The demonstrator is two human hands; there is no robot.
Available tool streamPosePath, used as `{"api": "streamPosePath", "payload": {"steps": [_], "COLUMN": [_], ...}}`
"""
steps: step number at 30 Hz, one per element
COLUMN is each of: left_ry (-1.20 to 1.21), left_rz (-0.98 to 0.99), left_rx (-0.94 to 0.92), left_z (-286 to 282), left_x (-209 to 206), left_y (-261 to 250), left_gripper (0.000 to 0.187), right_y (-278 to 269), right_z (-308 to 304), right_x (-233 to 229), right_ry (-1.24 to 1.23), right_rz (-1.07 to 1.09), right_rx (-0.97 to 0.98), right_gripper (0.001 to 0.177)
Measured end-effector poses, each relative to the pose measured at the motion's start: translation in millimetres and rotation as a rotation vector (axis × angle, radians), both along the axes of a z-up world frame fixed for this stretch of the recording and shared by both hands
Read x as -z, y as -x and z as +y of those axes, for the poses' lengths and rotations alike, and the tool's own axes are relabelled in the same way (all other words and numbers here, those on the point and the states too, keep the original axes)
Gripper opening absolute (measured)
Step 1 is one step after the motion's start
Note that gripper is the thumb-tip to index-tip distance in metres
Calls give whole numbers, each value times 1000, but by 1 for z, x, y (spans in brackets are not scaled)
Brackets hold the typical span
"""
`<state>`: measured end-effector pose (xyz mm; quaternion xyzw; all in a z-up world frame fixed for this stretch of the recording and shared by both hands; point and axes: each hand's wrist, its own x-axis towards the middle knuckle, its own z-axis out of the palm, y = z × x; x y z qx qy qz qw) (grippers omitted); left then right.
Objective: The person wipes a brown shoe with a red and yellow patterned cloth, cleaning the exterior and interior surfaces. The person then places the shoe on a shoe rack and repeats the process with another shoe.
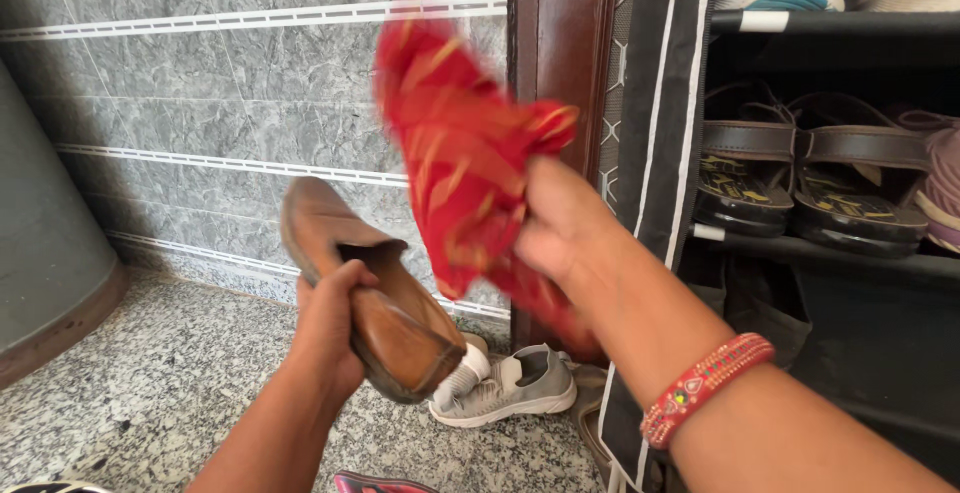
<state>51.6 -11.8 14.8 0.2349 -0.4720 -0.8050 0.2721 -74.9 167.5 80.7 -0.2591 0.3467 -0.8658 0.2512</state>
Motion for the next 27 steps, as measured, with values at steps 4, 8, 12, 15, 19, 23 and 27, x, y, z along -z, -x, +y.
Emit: {"api": "streamPosePath", "payload": {"steps": [4, 8, 12, 15, 19, 23, 27], "left_ry": [-121, -126, 19, 53, 30, 107, 49], "left_rz": [44, 257, 252, 287, 210, 110, 272], "left_rx": [234, 376, 362, 338, 593, 562, 752], "left_z": [9, 14, 9, 12, 45, 82, 67], "left_x": [3, -12, -32, -41, -46, -35, -35], "left_y": [9, 5, -17, -33, -30, -21, -13], "left_gripper": [43, 38, 43, 45, 56, 61, 72], "right_y": [-4, -33, -67, -85, -63, -9, 1], "right_z": [-15, -26, -10, -6, -9, -5, -6], "right_x": [7, 28, 27, 28, 40, 56, 54], "right_ry": [225, -810, -1084, -1002, -780, -957, -858], "right_rz": [-75, 1102, 1488, 1333, 1320, 1188, 940], "right_rx": [-97, 519, 378, 177, 431, 629, 526], "right_gripper": [30, 36, 35, 43, 53, 20, 24]}}
